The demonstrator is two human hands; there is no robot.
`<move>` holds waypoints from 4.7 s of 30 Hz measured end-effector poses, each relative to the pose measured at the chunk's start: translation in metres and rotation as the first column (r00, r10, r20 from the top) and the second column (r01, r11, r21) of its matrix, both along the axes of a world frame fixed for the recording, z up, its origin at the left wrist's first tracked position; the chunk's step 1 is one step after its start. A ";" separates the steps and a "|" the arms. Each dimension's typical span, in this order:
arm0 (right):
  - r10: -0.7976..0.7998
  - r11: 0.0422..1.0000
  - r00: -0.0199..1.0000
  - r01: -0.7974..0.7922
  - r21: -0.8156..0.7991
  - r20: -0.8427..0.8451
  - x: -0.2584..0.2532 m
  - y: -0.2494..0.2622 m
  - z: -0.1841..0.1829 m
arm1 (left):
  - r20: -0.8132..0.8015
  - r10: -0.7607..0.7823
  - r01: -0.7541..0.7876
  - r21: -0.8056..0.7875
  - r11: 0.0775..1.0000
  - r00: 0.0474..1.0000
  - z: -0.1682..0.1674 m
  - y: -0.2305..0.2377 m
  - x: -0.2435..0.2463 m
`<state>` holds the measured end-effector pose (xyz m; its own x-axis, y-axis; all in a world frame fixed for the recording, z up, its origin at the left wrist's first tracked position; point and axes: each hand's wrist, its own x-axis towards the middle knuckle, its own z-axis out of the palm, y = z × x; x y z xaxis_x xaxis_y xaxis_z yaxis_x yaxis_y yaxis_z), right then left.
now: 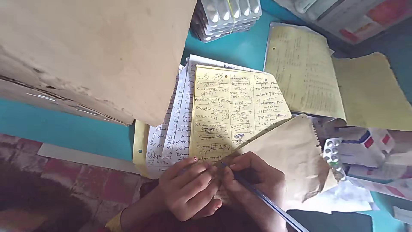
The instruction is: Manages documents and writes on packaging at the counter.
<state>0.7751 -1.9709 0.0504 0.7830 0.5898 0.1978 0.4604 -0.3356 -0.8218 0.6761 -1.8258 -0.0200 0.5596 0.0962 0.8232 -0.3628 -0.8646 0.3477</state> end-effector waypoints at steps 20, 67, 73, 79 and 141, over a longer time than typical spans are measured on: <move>-0.006 1.000 1.000 0.006 0.028 0.009 0.002 -0.001 -0.003 | -0.007 -0.001 0.001 0.010 1.000 1.000 0.001 0.001 -0.001; -0.037 0.996 0.999 0.040 0.083 -0.034 0.037 -0.021 -0.002 | -0.007 -0.010 0.010 0.126 0.992 1.000 0.001 0.004 0.001; -0.024 0.999 1.000 0.023 0.030 0.019 0.038 -0.019 -0.004 | -0.022 -0.014 0.017 0.136 0.991 1.000 0.001 0.005 0.000; -0.048 0.999 0.999 0.048 0.003 0.001 0.037 -0.018 -0.002 | -0.026 -0.015 0.018 0.148 0.989 1.000 0.002 0.006 0.000; -0.031 0.999 0.996 0.029 -0.025 -0.086 0.048 -0.030 0.009 | -0.113 -0.092 0.110 0.165 0.980 0.989 0.008 0.015 -0.008</move>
<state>0.8228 -2.0006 0.0590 0.8140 0.5693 0.1153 0.3776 -0.3679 -0.8497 0.6685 -1.8108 -0.0123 0.6426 -0.1019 0.7594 -0.4212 -0.8749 0.2390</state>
